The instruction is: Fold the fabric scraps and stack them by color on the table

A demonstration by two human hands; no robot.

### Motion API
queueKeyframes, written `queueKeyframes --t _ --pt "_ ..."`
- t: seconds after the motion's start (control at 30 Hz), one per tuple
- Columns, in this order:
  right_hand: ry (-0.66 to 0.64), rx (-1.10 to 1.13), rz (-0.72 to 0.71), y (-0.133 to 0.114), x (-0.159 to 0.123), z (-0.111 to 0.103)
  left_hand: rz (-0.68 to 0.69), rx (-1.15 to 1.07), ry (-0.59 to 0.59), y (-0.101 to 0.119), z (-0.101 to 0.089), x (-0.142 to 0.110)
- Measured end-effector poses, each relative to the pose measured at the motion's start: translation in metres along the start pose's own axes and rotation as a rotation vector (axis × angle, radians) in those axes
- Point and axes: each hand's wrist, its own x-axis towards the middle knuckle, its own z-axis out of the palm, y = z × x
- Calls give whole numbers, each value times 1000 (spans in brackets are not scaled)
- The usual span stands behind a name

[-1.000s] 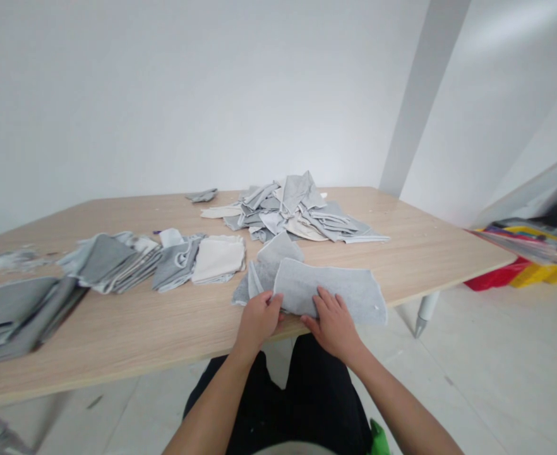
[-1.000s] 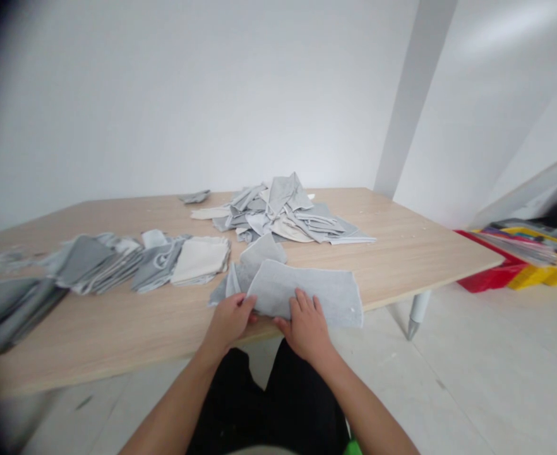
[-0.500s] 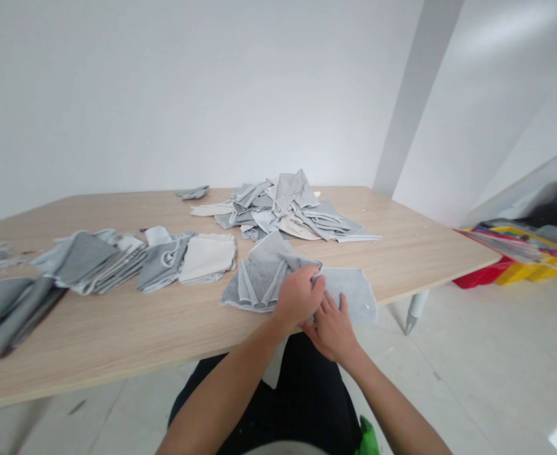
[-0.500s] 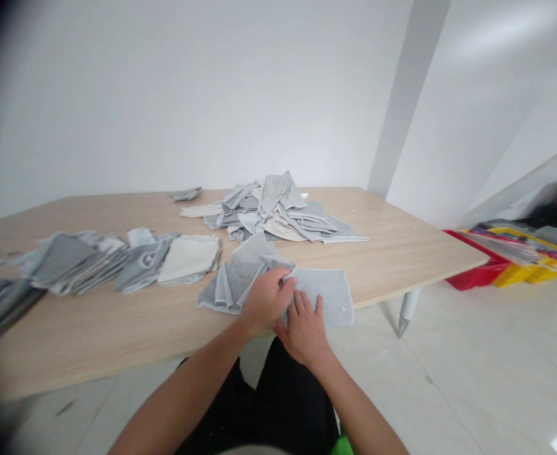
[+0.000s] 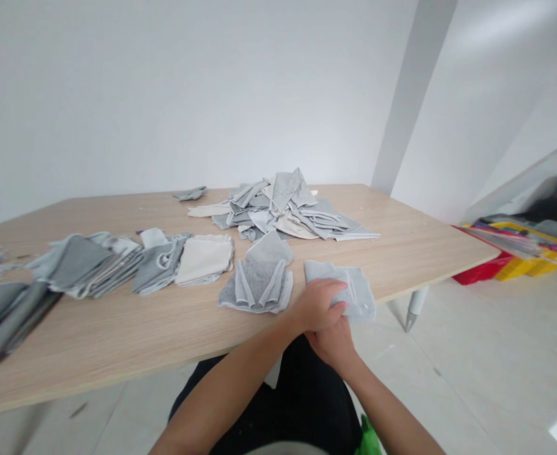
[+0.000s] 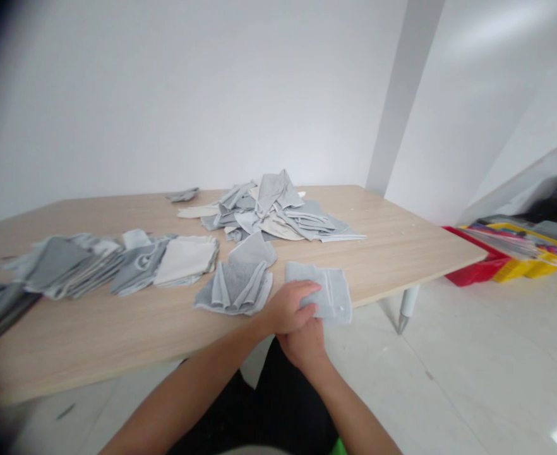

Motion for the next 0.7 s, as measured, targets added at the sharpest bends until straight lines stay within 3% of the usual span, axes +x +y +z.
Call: queueKeyframes --t 0.1,0.23,0.37,0.5,0.6,0.7 --pt "-82 -73 90 -9 1 -6 -52 78 -9 -8 -3 -4" --pt "-53 -59 134 -16 -1 -9 -106 127 13 -16 3 -4" --pt "136 51 102 -8 -17 -9 -111 163 38 -14 9 -4" --pt "450 245 125 18 -42 -3 -59 188 42 -7 11 -7" --pt "658 309 340 38 -49 1 -33 233 20 -5 14 -8" --pt "692 455 690 50 -40 4 -12 309 0 -5 18 -6"
